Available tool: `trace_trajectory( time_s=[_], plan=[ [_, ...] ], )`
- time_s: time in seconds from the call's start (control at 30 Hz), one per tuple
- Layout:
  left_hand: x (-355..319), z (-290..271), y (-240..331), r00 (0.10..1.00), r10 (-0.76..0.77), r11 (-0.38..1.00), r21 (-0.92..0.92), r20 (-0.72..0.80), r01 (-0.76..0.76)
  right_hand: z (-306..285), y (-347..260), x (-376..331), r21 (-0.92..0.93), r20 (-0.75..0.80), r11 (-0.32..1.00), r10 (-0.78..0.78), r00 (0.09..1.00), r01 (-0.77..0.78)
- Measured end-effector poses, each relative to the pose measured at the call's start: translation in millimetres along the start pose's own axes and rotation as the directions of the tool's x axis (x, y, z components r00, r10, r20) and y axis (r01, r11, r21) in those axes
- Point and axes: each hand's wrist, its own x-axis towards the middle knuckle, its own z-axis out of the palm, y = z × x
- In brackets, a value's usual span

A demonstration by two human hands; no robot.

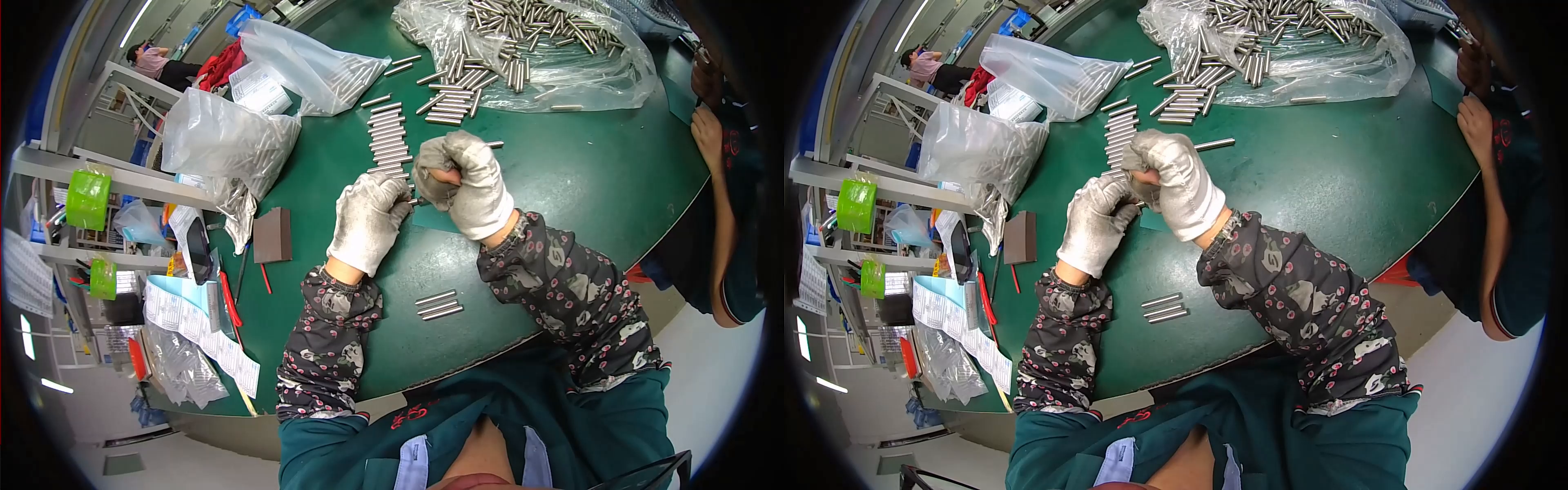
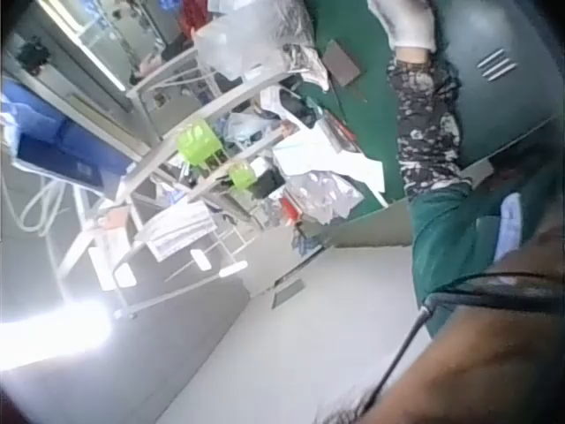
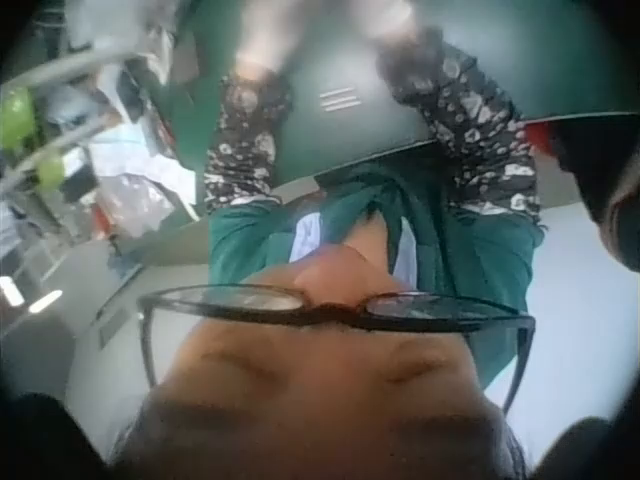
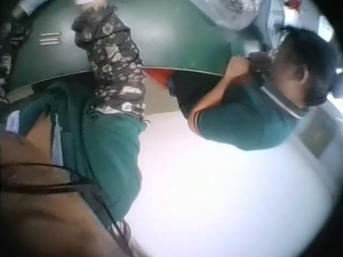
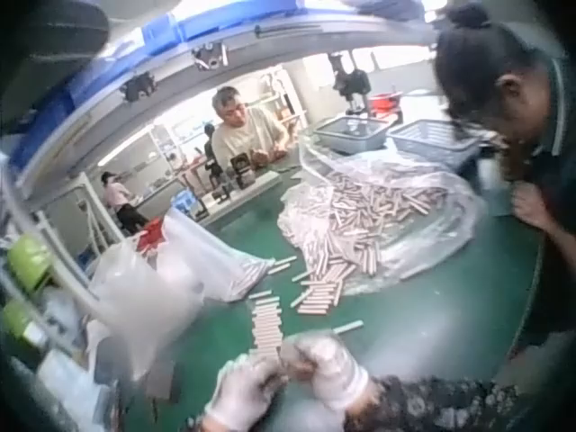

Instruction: Polishing and inspecting small metal pins using a sanding block at an industrial workbench.

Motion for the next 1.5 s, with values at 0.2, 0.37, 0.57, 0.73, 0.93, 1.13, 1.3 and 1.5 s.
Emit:
trace_trajectory(
  time_s=[0.2,0.37,0.57,0.73,0.93,1.13,1.3,1.5],
  plan=[
    [1.3,-1.7,-1.8,1.000,0.019,1.000,0.020,-0.004,-0.019,15.8,4.4,2.2,-0.199,0.002,0.976,-0.092,0.996,0.090],
    [-1.2,2.0,-4.8,0.998,0.025,0.999,0.041,-0.059,-0.023,14.6,4.1,-1.6,-0.253,0.022,0.963,-0.089,0.996,0.092],
    [-2.0,-2.5,-4.3,0.999,0.019,0.998,0.066,-0.032,-0.017,1.3,-13.5,-1.4,-0.008,-0.127,0.997,-0.077,0.989,0.077],
    [-1.7,-1.6,0.6,0.997,0.048,0.997,-0.063,-0.060,-0.051,-0.5,-0.6,-2.3,-0.070,-0.059,0.997,-0.048,0.997,0.044],
    [-1.2,0.8,5.5,0.998,0.068,0.998,-0.017,-0.017,-0.068,1.6,-16.4,0.5,0.022,-0.117,0.994,-0.100,0.988,0.103],
    [-0.9,1.0,2.3,0.999,0.042,0.996,-0.078,-0.029,-0.044,3.5,-17.0,-1.4,-0.031,-0.157,0.998,0.044,0.987,-0.050],
    [-1.4,0.3,1.8,0.999,0.030,0.997,-0.070,-0.021,-0.032,2.9,-6.3,-2.0,0.030,-0.090,1.000,0.002,0.996,0.001],
    [0.6,1.0,1.9,0.999,0.031,0.996,-0.079,-0.006,-0.032,-1.3,-7.8,-3.7,0.000,-0.026,1.000,-0.006,1.000,0.006]
  ],
)
